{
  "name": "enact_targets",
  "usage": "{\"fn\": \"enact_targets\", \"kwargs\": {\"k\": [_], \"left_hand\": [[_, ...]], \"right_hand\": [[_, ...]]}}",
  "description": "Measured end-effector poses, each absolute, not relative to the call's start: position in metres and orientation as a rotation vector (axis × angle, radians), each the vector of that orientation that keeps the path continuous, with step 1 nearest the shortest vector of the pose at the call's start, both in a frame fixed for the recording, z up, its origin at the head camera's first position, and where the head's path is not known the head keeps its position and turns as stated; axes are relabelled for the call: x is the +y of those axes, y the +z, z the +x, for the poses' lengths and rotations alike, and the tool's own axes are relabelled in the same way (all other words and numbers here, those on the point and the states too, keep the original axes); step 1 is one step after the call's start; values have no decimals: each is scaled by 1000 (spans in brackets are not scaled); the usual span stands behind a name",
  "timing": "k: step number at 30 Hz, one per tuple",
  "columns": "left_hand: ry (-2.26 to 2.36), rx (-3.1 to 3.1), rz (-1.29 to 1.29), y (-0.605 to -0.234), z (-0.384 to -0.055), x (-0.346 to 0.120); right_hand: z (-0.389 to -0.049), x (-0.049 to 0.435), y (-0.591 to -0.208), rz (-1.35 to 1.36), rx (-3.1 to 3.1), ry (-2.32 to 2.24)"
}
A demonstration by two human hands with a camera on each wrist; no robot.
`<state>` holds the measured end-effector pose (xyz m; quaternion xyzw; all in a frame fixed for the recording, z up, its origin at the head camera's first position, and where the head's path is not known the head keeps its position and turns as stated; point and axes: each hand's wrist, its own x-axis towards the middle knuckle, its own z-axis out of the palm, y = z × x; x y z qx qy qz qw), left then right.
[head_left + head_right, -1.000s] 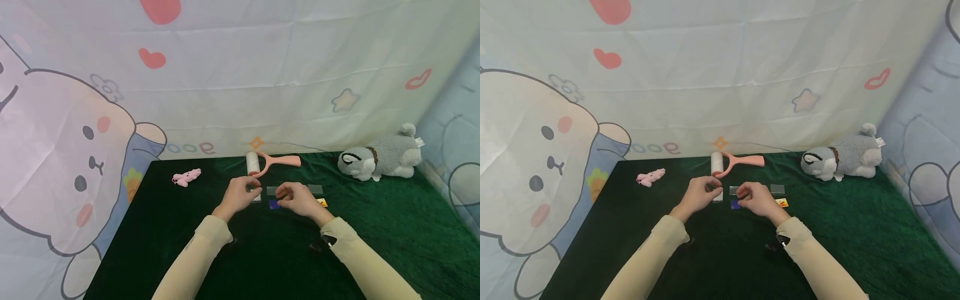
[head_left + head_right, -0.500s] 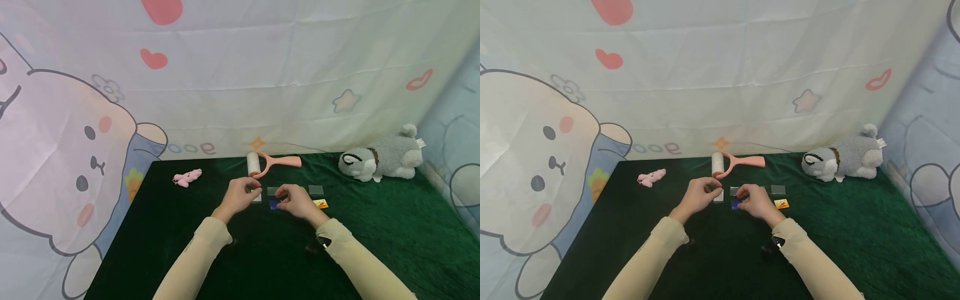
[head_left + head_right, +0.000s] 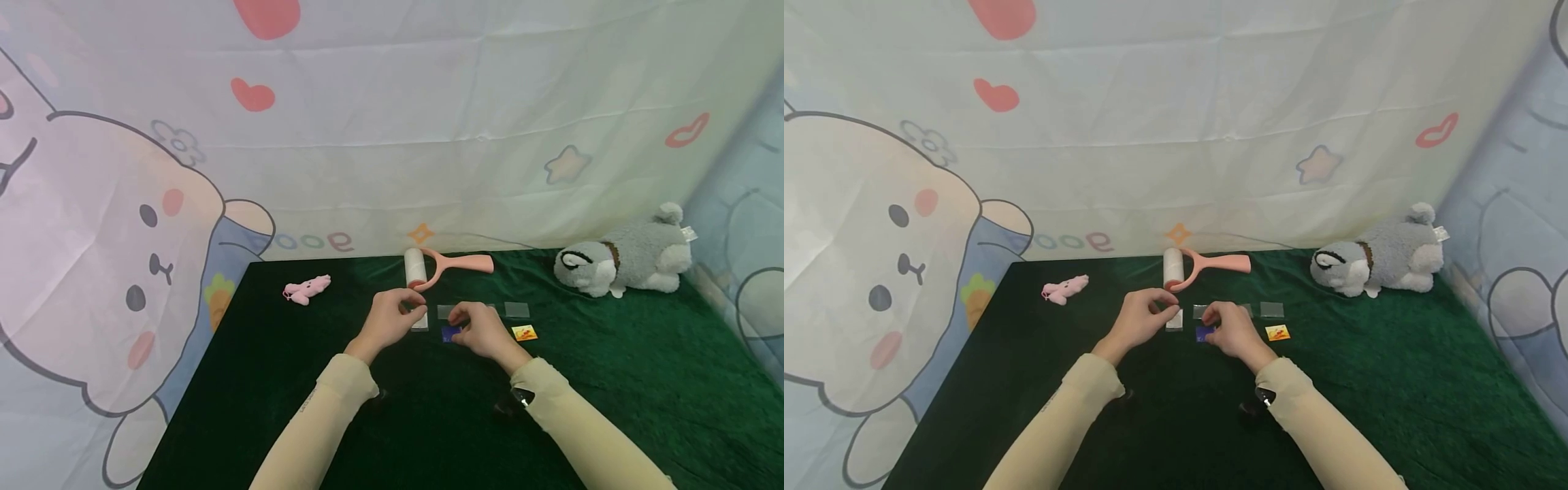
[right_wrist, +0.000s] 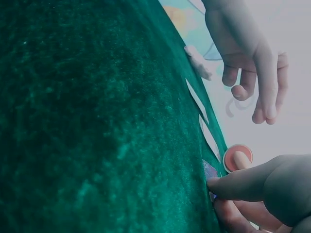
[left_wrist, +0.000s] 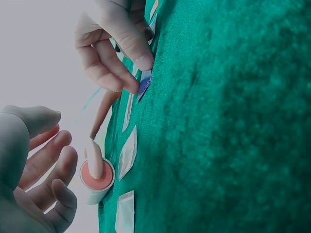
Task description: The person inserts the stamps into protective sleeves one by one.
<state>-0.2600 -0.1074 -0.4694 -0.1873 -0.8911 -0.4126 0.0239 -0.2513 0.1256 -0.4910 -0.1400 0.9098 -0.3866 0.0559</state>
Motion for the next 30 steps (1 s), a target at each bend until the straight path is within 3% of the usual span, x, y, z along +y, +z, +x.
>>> {"fn": "enact_targets", "kwargs": {"k": [30], "left_hand": [[-1343,-2765,-620,-472,-263,-103]], "right_hand": [[-243,135,-475,-540,2806,-1197]]}}
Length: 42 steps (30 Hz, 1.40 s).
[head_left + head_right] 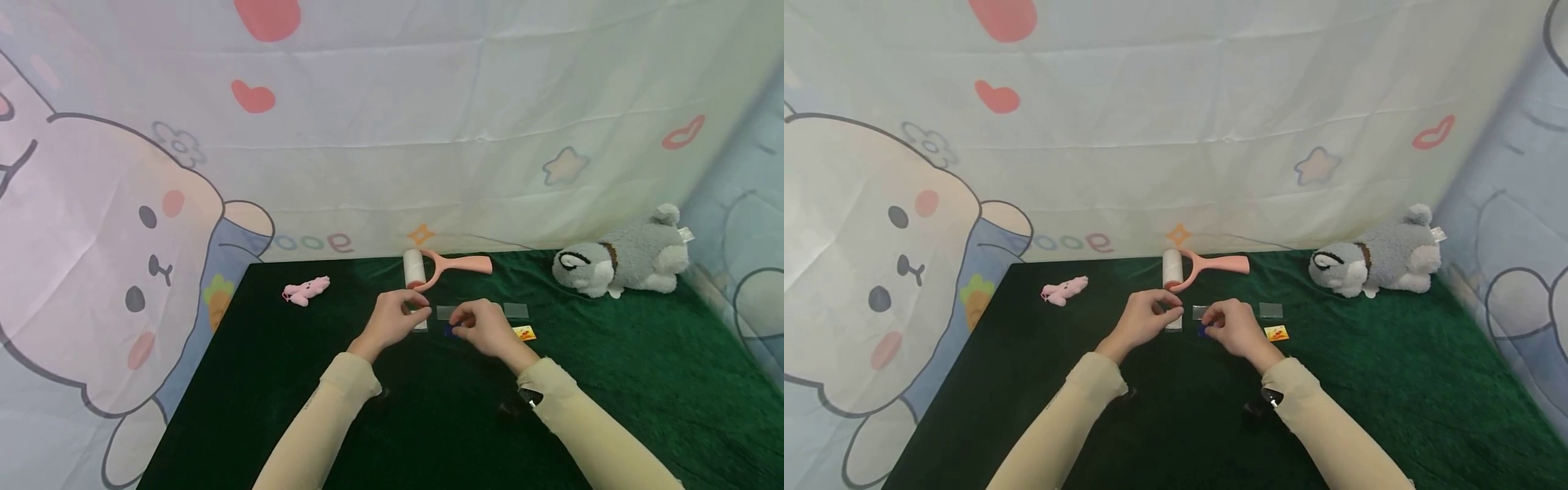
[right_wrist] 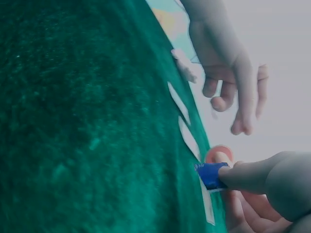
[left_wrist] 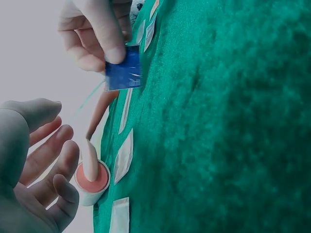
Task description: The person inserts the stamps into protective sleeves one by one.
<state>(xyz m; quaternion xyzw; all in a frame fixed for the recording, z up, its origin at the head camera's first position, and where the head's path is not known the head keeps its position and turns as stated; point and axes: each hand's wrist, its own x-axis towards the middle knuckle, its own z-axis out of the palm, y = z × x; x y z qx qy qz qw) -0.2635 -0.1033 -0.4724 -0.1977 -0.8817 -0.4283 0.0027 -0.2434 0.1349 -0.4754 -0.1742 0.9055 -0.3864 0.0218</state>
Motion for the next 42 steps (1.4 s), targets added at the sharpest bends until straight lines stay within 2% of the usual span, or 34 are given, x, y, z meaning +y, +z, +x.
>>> {"fn": "enact_targets", "kwargs": {"k": [7,15,26,42], "left_hand": [[-1337,-2792,-652,-475,-268,-95],[-1298,-2817,-714,-477,-275,-81],[-842,-2964,-649,-473,-283,-53],[-603,-3053,-619,-474,-287,-41]], "right_hand": [[-244,150,-471,-587,2767,-1244],[-242,169,-467,-503,2694,-1369],[-241,184,-468,-560,2745,-1380],[-241,187,-465,-601,2775,-1426]]}}
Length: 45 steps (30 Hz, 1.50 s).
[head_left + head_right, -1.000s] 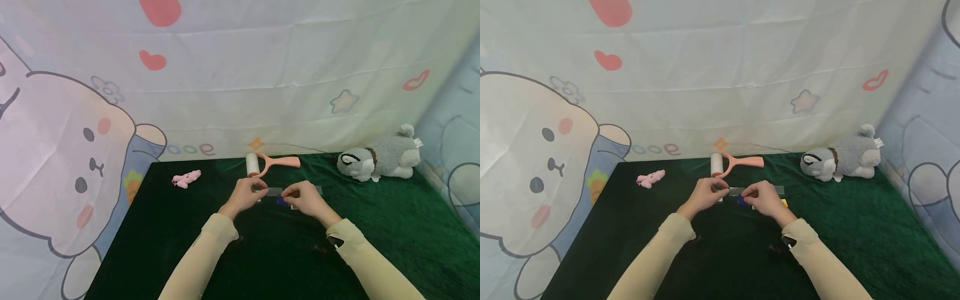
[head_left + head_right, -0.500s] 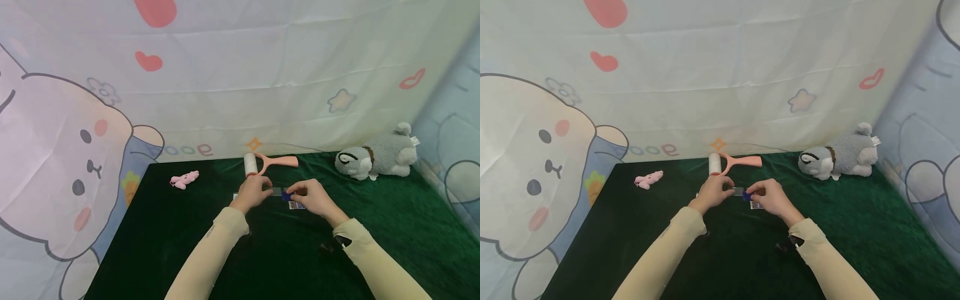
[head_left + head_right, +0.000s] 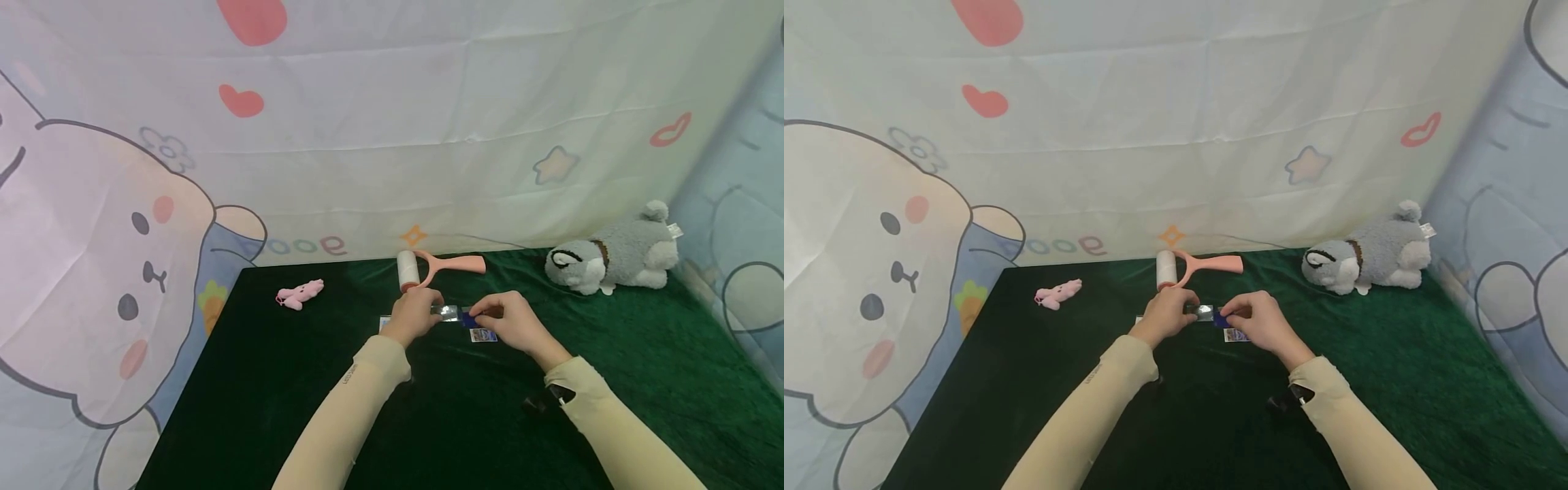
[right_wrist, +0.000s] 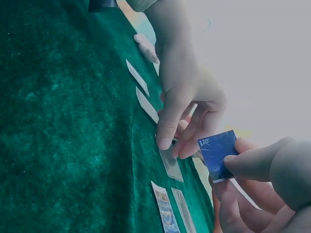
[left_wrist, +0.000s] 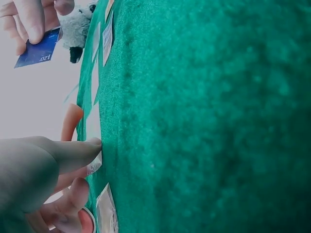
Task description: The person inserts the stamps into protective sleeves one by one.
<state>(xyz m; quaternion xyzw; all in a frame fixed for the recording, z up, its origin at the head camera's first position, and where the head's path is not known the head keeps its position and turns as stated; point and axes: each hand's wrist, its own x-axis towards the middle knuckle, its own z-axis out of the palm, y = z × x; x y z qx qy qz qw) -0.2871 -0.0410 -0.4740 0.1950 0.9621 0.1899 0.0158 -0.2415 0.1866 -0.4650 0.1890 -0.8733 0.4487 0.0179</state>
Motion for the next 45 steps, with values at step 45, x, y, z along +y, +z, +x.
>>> {"fn": "enact_targets", "kwargs": {"k": [45], "left_hand": [[928,2984,670,-466,-281,-57]], "right_hand": [[-243,192,-461,560,-2663,1440]]}}
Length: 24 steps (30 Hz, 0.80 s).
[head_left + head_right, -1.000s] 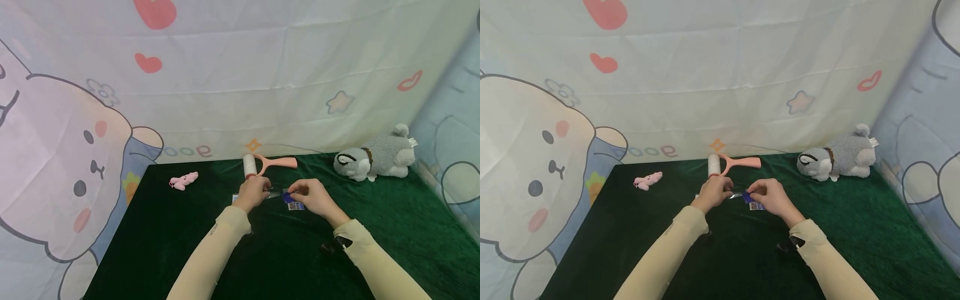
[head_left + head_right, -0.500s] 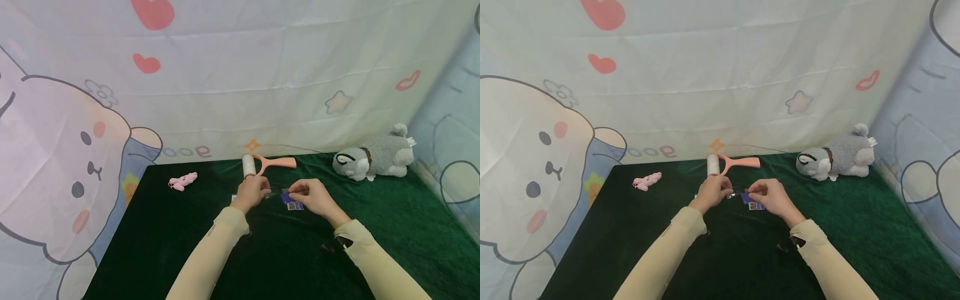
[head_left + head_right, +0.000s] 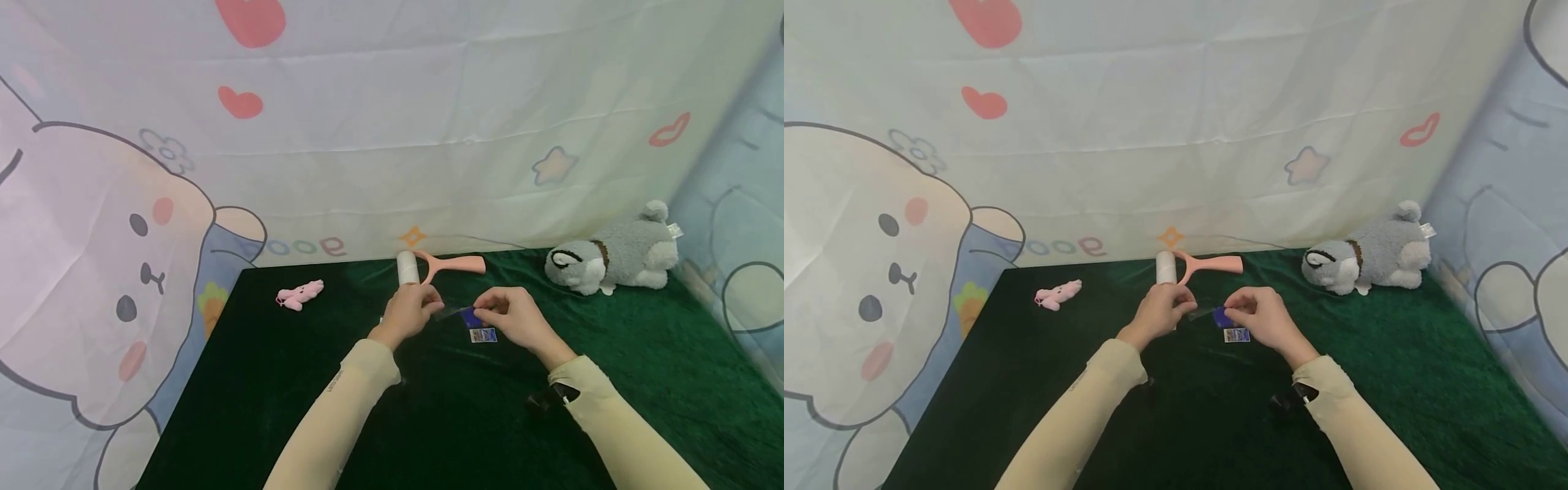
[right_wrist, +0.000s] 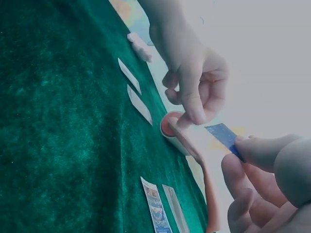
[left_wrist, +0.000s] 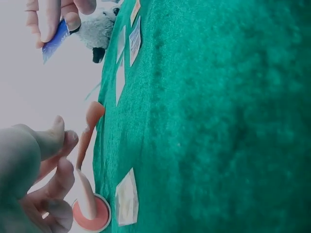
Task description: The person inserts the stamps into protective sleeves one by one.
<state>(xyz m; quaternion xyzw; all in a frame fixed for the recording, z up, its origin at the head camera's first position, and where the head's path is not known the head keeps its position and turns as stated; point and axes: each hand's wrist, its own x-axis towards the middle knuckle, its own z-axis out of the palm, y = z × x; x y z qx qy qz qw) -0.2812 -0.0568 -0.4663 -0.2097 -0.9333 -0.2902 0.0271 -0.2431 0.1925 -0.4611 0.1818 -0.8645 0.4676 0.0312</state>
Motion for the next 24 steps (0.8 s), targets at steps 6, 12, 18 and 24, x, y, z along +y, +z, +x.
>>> {"fn": "enact_targets", "kwargs": {"k": [6,12,18,24], "left_hand": [[-1142,-2862,-654,-467,-279,-64],[-1252,-2832,-655,-468,-278,-74],[-1285,-2842,-655,-472,-279,-83],[-1340,-2831,-628,-473,-278,-87]], "right_hand": [[-244,191,-459,544,-2655,1453],[-244,189,-457,551,-2642,1443],[-243,185,-455,556,-2632,1436],[-243,179,-452,564,-2624,1419]]}}
